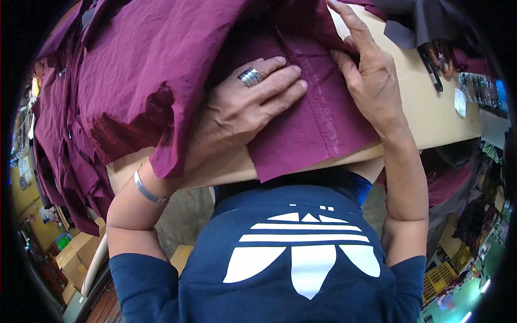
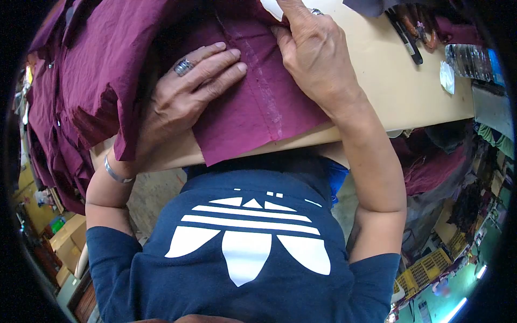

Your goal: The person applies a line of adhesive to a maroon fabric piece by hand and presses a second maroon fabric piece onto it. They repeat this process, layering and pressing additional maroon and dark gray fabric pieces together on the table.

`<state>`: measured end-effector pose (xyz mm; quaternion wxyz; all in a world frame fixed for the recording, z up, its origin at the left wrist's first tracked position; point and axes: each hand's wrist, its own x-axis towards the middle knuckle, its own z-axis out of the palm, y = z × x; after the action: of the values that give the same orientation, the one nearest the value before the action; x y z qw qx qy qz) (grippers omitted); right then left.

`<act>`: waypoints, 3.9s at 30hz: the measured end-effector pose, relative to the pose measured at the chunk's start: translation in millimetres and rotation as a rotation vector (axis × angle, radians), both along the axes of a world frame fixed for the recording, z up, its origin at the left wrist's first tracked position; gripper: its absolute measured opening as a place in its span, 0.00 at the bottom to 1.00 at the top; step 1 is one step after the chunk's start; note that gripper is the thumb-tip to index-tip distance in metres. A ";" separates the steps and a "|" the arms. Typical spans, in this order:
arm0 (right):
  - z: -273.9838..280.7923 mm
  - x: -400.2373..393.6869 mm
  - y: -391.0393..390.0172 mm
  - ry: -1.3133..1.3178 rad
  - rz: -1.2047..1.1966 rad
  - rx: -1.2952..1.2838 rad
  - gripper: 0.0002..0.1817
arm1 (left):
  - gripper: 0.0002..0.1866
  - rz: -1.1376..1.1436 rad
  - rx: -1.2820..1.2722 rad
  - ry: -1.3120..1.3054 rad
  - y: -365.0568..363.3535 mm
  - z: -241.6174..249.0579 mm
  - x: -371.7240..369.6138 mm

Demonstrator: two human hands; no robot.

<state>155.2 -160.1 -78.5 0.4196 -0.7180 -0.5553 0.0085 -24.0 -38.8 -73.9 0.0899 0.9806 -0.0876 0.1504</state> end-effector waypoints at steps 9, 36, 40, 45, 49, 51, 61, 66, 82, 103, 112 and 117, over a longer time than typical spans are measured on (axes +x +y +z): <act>0.4 -0.3 -1.9 -0.070 0.013 0.041 0.34 | 0.21 -0.013 -0.009 -0.105 3.5 -8.4 6.0; 21.8 15.7 39.5 -0.009 -0.129 -0.115 0.43 | 0.22 0.089 -0.218 -0.211 33.7 -24.4 19.7; 13.4 18.8 38.1 0.017 -0.046 -0.024 0.42 | 0.23 0.085 -0.223 -0.174 30.4 -19.9 19.3; 10.3 17.8 37.0 0.016 -0.064 -0.034 0.42 | 0.23 -0.039 -0.066 -0.105 32.4 -8.7 19.5; 0.2 20.6 37.4 0.016 -0.075 -0.017 0.42 | 0.21 0.043 -0.339 -0.327 43.3 -31.4 36.7; 1.1 21.9 37.5 -0.019 -0.073 -0.008 0.42 | 0.21 0.035 -0.323 -0.321 48.0 -41.1 34.4; 9.7 26.9 51.0 0.149 -0.066 0.002 0.39 | 0.24 0.028 -0.426 -0.267 43.0 -33.7 32.9; 7.3 25.9 49.9 0.061 -0.064 0.027 0.39 | 0.25 0.047 -0.361 -0.217 44.8 -34.0 30.8; 16.5 11.0 28.5 -0.507 0.006 -0.351 0.56 | 0.24 -0.012 -0.332 -0.233 43.7 -32.1 30.8; 24.3 33.2 71.9 0.056 -0.210 -0.151 0.41 | 0.15 0.180 -0.245 -0.254 46.8 -32.1 34.2; 21.9 32.1 64.9 0.061 -0.080 -0.048 0.39 | 0.14 0.152 -0.281 -0.310 47.3 -42.6 36.5; 8.5 39.9 68.6 -0.032 -0.084 0.009 0.39 | 0.16 0.143 -0.290 -0.300 47.6 -44.8 34.6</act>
<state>195.1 -91.5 -70.0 0.4139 -0.7388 -0.5314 -0.0230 10.6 8.8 -118.7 0.2048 0.9278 -0.0077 0.3116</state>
